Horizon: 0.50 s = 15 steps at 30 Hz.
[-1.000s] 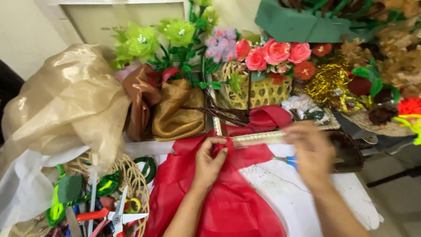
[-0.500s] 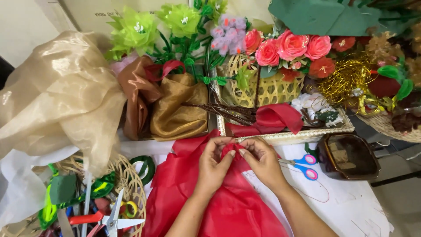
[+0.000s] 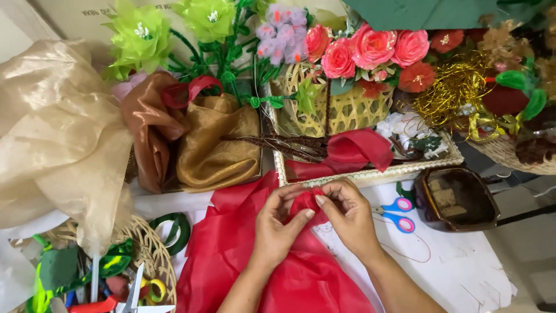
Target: Hand-sewing a red fabric flower by gathering the material with a needle and thread.
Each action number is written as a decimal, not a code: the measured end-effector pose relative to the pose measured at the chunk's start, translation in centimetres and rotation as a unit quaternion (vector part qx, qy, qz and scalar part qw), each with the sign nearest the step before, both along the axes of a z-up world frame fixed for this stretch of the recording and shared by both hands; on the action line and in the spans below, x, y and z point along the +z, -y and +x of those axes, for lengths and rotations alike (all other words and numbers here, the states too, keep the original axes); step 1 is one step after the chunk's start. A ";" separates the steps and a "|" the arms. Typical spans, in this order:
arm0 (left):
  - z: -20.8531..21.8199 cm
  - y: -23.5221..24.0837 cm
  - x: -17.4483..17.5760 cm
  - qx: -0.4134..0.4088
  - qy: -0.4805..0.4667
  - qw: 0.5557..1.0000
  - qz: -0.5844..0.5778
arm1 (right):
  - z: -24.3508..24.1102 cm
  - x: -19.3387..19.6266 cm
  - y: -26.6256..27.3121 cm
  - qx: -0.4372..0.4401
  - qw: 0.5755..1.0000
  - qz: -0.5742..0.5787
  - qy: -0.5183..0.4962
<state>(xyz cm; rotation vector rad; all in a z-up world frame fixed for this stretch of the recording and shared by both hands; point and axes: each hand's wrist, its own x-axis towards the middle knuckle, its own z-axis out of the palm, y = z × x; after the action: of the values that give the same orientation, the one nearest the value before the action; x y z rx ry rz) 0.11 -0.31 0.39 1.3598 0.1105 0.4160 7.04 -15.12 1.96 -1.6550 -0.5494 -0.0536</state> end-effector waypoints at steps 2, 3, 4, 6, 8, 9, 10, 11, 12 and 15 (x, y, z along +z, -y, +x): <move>0.1 0.1 -0.2 -0.003 0.013 1.000 -0.006 | -0.4 0.8 -0.1 -0.002 1.000 -0.013 0.010; 0.1 0.1 -0.4 0.007 -0.002 1.000 0.004 | -0.5 1.0 -0.1 -0.001 1.000 -0.028 0.014; 0.2 0.1 -0.5 0.016 -0.017 1.000 0.013 | -0.6 1.2 -0.1 0.001 0.999 -0.042 0.017; 0.2 -0.2 -0.5 0.007 -0.008 1.000 0.020 | -0.3 1.6 0.3 0.012 0.998 -0.047 0.036; 0.3 -0.3 -1.0 -0.005 0.000 1.000 0.028 | -0.1 1.9 0.6 0.022 0.997 -0.052 0.055; 0.3 -0.2 -1.3 -0.020 -0.014 0.999 0.026 | 0.0 2.1 0.7 0.030 0.994 -0.076 0.069; 0.4 -0.1 -1.7 -0.035 -0.027 0.999 0.023 | 0.1 2.3 0.8 0.039 0.991 -0.100 0.082; 0.3 -0.1 -1.8 -0.035 -0.028 0.999 0.024 | 0.1 2.3 0.8 0.039 0.991 -0.100 0.082; 0.2 -0.1 -1.8 -0.036 -0.020 0.997 0.061 | 0.1 2.2 0.7 0.055 0.988 -0.117 0.090; 0.3 -0.1 -2.2 -0.047 -0.016 0.995 0.090 | 0.3 1.6 0.7 0.063 0.984 -0.136 0.096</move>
<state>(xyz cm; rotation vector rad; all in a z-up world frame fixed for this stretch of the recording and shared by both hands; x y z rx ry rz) 0.39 -0.25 -1.77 1.5431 0.0347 0.3305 7.36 -15.83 3.58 -1.8873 -0.8368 -0.0483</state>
